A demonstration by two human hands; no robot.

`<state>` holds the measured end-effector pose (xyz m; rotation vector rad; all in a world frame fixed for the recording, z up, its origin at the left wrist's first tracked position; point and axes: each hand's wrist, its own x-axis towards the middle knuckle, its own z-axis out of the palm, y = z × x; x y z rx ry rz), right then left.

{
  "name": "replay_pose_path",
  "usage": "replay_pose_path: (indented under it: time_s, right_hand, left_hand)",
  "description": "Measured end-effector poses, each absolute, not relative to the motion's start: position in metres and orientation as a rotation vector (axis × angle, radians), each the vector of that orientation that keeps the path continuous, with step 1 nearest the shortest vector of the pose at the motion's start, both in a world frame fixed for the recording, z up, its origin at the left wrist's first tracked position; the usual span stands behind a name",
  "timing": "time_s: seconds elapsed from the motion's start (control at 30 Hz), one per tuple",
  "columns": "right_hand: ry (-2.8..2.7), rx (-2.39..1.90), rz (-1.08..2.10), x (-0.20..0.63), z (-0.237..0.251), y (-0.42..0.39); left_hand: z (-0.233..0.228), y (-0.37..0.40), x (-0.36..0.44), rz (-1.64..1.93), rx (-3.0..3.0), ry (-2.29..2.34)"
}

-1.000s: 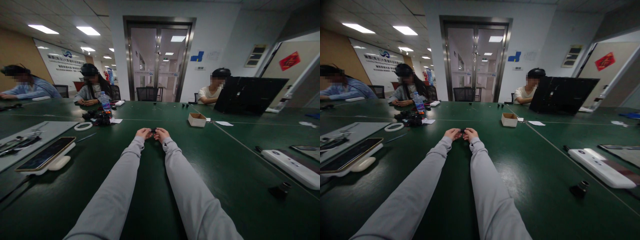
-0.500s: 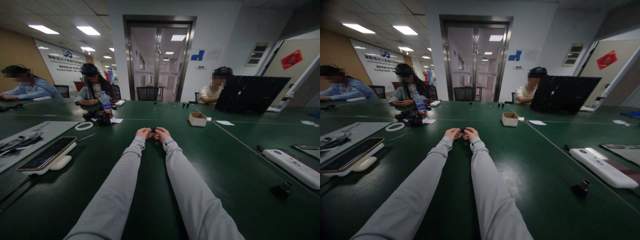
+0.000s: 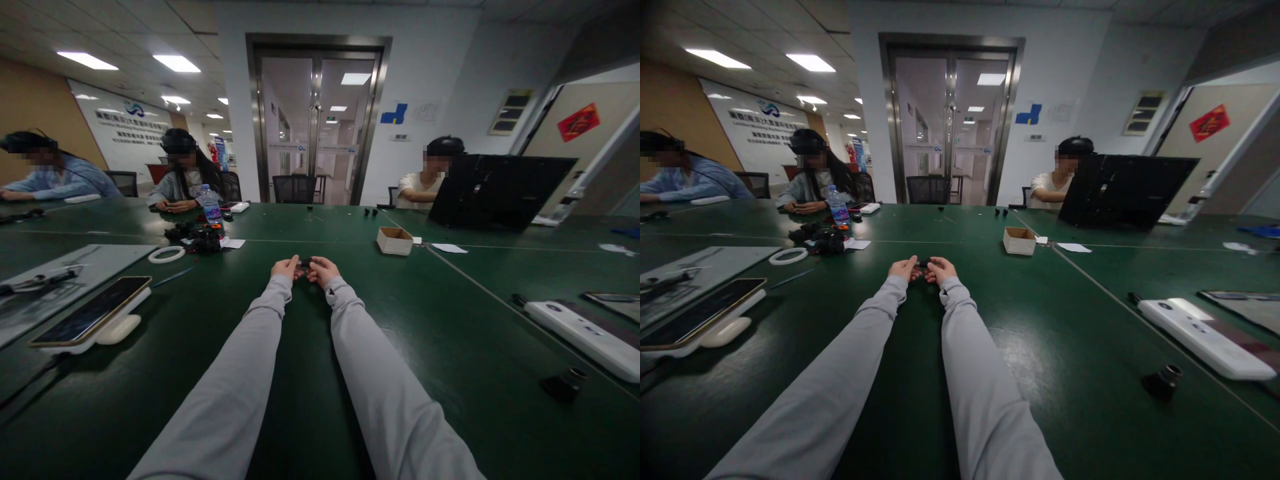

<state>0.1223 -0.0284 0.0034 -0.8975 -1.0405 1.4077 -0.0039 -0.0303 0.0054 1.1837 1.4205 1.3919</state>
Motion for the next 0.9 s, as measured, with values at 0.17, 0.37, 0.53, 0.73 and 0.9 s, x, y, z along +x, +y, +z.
replay_pose_path:
  time_s: [0.17, 0.37, 0.53, 0.73, 0.9]
  right_hand:
    - [-1.076, -0.882, 1.407, 0.123, 0.003, -0.030]
    - [-1.077, -0.891, 1.410, 0.123, 0.002, -0.029]
    - [-1.043, -0.904, 1.412, 0.123, 0.002, -0.028]
    - [-1.001, -0.914, 1.429, 0.123, 0.005, -0.030]
    - [-0.972, -0.926, 1.446, 0.123, 0.009, -0.033]
  left_hand:
    - [-0.002, -0.022, -0.009, 1.335, 1.334, 1.548]
    - [0.000, -0.025, -0.009, 1.345, 1.342, 1.520]
    - [0.006, -0.034, -0.010, 1.414, 1.354, 1.367]
    - [0.012, -0.043, -0.013, 1.437, 1.443, 1.113]
    - [0.016, -0.044, -0.012, 1.439, 1.291, 1.092]
